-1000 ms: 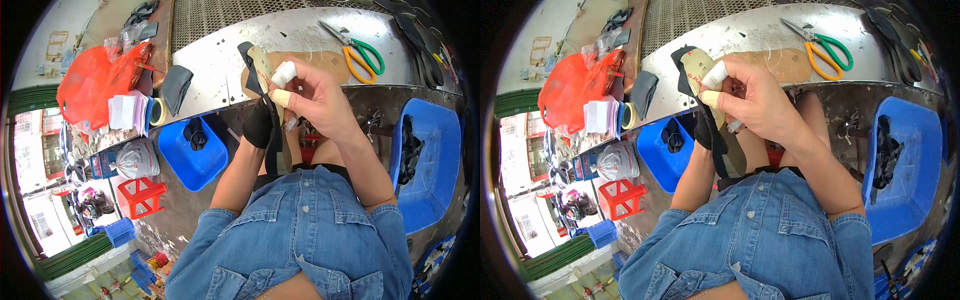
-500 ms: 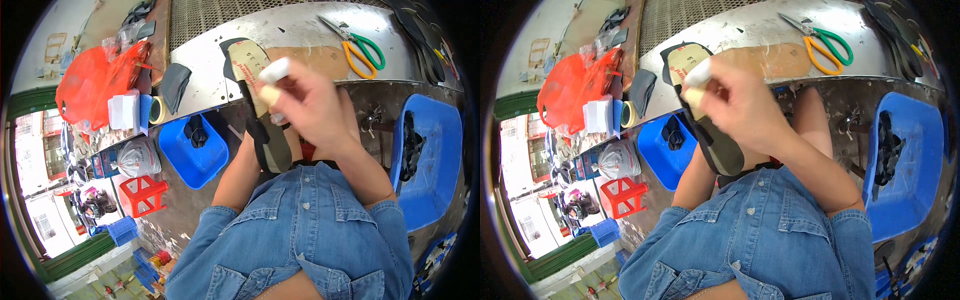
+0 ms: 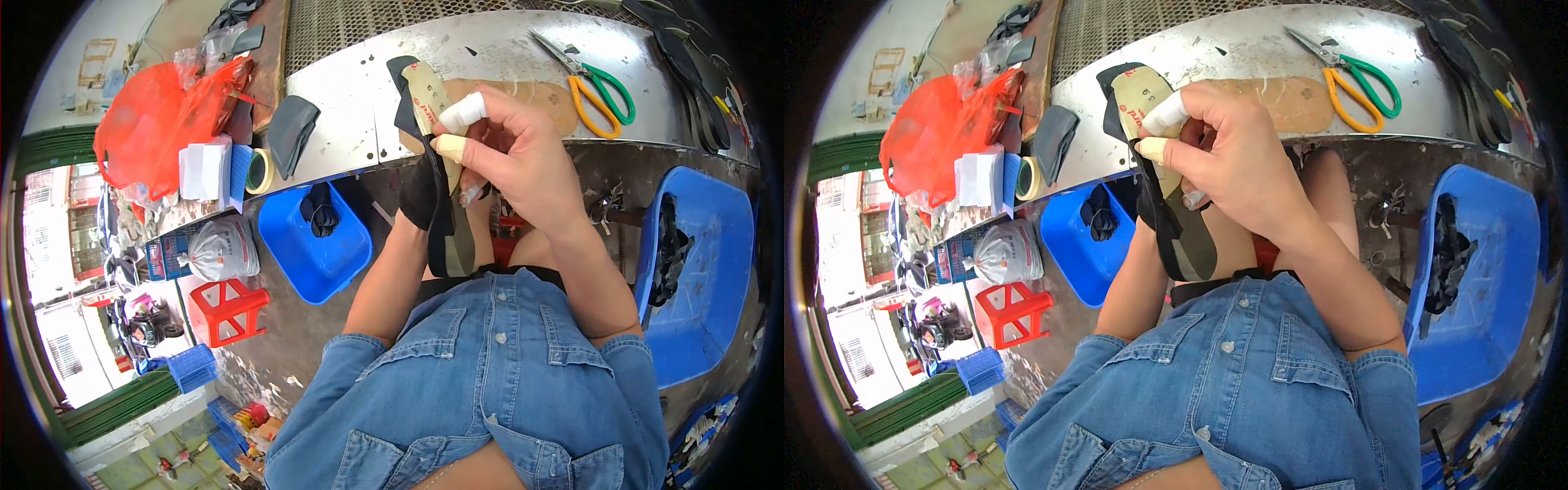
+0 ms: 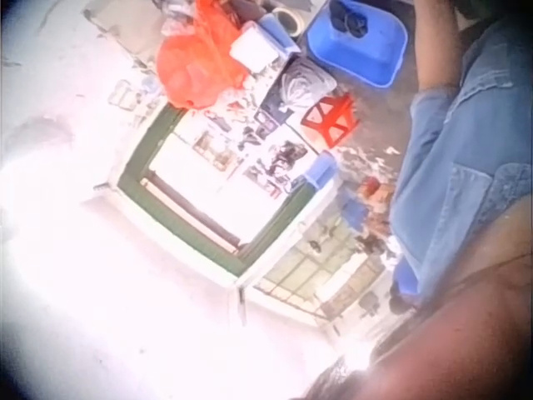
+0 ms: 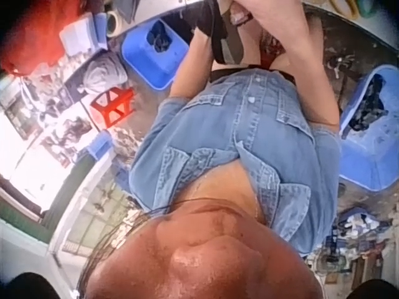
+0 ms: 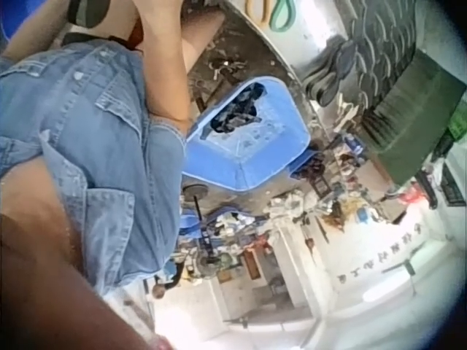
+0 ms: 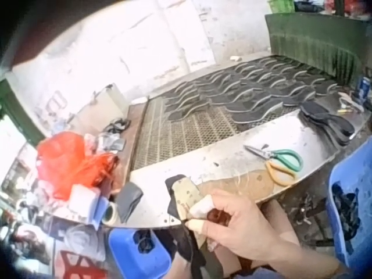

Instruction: Assembling and finishing shoe components using adhesive and scissors.

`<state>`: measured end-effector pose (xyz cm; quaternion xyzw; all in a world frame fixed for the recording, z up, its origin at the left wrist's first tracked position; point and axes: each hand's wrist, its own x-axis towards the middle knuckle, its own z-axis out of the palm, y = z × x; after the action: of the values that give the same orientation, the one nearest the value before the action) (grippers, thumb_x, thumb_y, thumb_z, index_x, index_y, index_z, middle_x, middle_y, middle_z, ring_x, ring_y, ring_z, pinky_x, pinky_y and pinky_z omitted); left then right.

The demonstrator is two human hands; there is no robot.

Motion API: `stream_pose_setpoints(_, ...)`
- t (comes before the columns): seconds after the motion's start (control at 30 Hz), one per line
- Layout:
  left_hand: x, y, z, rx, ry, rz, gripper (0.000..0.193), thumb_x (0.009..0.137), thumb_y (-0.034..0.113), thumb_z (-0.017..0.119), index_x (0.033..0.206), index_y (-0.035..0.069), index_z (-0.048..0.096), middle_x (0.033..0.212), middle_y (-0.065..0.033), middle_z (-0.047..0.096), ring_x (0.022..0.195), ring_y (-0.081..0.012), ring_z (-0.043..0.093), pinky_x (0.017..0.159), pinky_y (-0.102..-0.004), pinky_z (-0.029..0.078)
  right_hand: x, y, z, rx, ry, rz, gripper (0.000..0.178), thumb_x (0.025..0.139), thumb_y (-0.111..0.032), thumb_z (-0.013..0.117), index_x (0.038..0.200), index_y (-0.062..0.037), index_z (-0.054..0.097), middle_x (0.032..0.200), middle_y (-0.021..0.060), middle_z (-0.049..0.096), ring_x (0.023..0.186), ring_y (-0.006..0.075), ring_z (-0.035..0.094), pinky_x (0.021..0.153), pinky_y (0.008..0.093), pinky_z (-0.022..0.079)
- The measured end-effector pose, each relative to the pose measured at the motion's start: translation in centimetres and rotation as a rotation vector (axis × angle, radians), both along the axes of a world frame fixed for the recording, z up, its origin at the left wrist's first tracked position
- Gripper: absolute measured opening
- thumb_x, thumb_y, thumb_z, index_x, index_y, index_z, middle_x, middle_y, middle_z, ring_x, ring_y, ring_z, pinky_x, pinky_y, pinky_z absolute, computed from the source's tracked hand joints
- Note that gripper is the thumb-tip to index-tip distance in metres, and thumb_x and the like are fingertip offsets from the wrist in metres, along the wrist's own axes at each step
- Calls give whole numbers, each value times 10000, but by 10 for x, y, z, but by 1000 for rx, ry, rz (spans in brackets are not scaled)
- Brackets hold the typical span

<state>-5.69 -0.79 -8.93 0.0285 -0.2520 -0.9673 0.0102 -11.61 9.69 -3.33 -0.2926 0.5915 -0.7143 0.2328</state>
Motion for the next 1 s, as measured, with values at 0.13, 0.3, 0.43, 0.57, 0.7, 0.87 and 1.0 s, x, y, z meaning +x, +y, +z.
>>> stream_pose_setpoints(0.13, 1, 1, 0, -175, -106, 114, 462, 897, 473, 509, 1088, 52, 506, 623, -23, 510, 505, -103, 495, 436, -217, 404, -2, -3, 2, 40, -53, 91, 161, 754, -15, 627, 911, 12, 646, 700, 25, 528, 568, 60, 479, 512, 228, 397)
stream_pose_setpoints(0.3, -1, 2, 0, -391, -234, 259, 471, 899, 477, 504, 1101, 51, 505, 624, -22, 508, 511, -103, 496, 440, -215, 404, 11, -2, 4, 23, -131, -21, 119, 814, -47, 635, 922, -2, 616, 707, 9, 554, 592, 50, 504, 483, 204, 391)
stream_pose_setpoints(0.43, 8, -19, -9, -375, -36, 46, 491, 891, 491, 521, 1139, 67, 514, 691, -19, 543, 592, -100, 529, 487, -208, 416, 4, -2, -1, -72, -64, 30, 120, 844, -56, 619, 949, -5, 592, 733, 10, 563, 625, 52, 531, 520, 195, 430)
stream_pose_setpoints(0.57, 2, -21, -9, -412, -190, 93, 487, 880, 508, 545, 1076, 62, 560, 747, -5, 559, 639, -84, 528, 558, -216, 432, -6, 1, -10, -79, -105, 76, 139, 837, -46, 612, 964, -3, 574, 743, 24, 561, 637, 74, 533, 556, 209, 447)
stream_pose_setpoints(0.7, 4, -26, 13, -549, -303, 143, 417, 881, 341, 616, 1123, 8, 545, 936, -49, 612, 801, -104, 582, 682, -248, 494, -9, 8, -16, -46, 400, -205, 140, 811, -25, 603, 929, 7, 536, 815, 47, 563, 694, 115, 547, 603, 241, 451)
stream_pose_setpoints(0.87, 4, -30, 27, -690, -337, 228, 399, 848, 258, 656, 1118, -12, 539, 968, -72, 619, 839, -120, 594, 720, -260, 504, -22, 8, -26, -153, -44, -60, 158, 866, -46, 597, 1017, -14, 565, 878, 25, 605, 742, 84, 566, 620, 213, 452)
stream_pose_setpoints(1.0, 1, -29, 31, -784, -380, 247, 425, 816, 239, 681, 1112, -31, 540, 975, -105, 626, 827, -136, 598, 714, -262, 502, -34, 15, -26, -55, -212, 8, 166, 843, -53, 636, 1003, -14, 621, 788, 14, 628, 676, 58, 578, 556, 191, 445)
